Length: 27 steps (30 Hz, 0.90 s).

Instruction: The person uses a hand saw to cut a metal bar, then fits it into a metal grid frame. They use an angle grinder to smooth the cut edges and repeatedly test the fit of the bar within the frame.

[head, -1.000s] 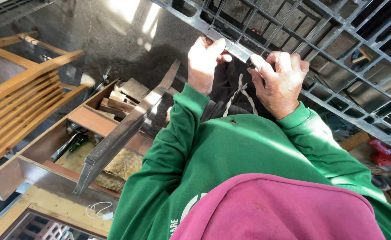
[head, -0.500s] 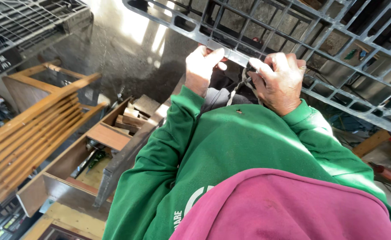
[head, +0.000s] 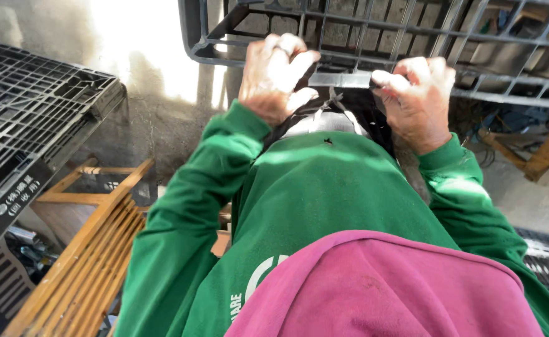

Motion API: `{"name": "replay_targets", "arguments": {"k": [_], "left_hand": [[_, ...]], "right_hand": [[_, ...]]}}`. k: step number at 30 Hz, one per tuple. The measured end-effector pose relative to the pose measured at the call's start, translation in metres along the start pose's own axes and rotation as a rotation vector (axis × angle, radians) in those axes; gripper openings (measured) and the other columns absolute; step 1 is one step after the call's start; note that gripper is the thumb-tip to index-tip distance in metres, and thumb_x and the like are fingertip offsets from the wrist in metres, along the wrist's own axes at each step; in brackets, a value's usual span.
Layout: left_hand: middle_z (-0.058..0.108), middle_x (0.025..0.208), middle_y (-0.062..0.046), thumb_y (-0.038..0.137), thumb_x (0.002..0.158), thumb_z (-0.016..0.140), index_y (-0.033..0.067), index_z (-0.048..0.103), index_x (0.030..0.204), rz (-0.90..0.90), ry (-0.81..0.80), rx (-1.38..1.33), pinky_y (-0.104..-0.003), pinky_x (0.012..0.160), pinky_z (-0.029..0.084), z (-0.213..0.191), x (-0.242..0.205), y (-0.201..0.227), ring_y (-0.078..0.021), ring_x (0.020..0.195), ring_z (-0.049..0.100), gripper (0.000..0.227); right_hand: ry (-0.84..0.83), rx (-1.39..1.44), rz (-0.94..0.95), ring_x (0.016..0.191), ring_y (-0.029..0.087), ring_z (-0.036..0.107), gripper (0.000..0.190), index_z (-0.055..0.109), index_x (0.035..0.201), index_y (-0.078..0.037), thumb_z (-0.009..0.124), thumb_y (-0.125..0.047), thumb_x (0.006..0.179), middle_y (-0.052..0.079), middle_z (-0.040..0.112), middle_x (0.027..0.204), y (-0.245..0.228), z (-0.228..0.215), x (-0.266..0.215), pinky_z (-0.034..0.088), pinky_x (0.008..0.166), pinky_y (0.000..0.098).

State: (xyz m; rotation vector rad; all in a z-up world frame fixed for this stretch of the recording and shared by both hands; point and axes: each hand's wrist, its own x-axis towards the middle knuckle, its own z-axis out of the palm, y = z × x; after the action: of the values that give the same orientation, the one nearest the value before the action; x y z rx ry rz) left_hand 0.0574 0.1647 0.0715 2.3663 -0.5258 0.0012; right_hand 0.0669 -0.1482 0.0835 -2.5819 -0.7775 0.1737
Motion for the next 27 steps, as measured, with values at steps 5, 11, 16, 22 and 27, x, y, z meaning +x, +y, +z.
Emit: {"name": "replay_targets", "arguments": {"k": [5,11,16,22,27], "left_hand": [[0.054,0.113,-0.006,0.035,0.077,0.094,0.012,0.069,0.116,0.131,-0.043,-0.086,-0.045,0.096,0.043,0.001,0.02,-0.021,-0.0282,0.107,0.052,0.051],[0.054,0.113,-0.005,0.039,0.072,0.096,0.014,0.065,0.115,0.114,0.034,-0.076,-0.042,0.096,0.046,0.013,0.018,-0.024,-0.028,0.108,0.053,0.059],[0.054,0.115,-0.005,0.038,0.072,0.096,0.0134,0.062,0.115,0.083,0.041,-0.112,-0.043,0.096,0.046,0.014,0.02,-0.025,-0.0297,0.11,0.053,0.06],[0.055,0.112,-0.006,0.036,0.068,0.094,0.0144,0.063,0.111,0.068,0.034,-0.113,-0.044,0.093,0.045,0.009,0.028,-0.019,-0.0308,0.108,0.054,0.057],[0.056,0.113,-0.005,0.035,0.071,0.095,0.0149,0.063,0.113,0.088,0.029,-0.1,-0.043,0.095,0.046,0.011,0.023,-0.022,-0.0303,0.111,0.055,0.056]], "right_hand": [[0.085,0.022,0.065,0.114,0.028,0.051,0.032,0.069,0.122,-0.016,0.083,-0.003,0.095,0.003,0.056,0.117,-0.008,0.006,-0.01,0.04,0.097,0.0417],[0.12,-0.059,0.121,0.113,0.028,0.05,0.032,0.069,0.121,-0.014,0.082,-0.003,0.095,0.004,0.054,0.117,-0.017,0.009,-0.021,0.038,0.098,0.0413],[0.148,-0.062,0.107,0.113,0.03,0.049,0.03,0.07,0.121,-0.013,0.083,-0.002,0.095,0.006,0.052,0.114,-0.024,0.006,-0.019,0.038,0.097,0.0436],[0.108,-0.053,0.13,0.111,0.03,0.049,0.033,0.071,0.122,-0.016,0.084,-0.003,0.093,0.008,0.051,0.113,-0.024,0.0,-0.013,0.038,0.095,0.0422],[0.083,-0.017,0.127,0.111,0.03,0.049,0.036,0.068,0.124,-0.014,0.081,-0.003,0.091,0.009,0.052,0.115,-0.023,0.004,-0.02,0.04,0.096,0.0419]]}}
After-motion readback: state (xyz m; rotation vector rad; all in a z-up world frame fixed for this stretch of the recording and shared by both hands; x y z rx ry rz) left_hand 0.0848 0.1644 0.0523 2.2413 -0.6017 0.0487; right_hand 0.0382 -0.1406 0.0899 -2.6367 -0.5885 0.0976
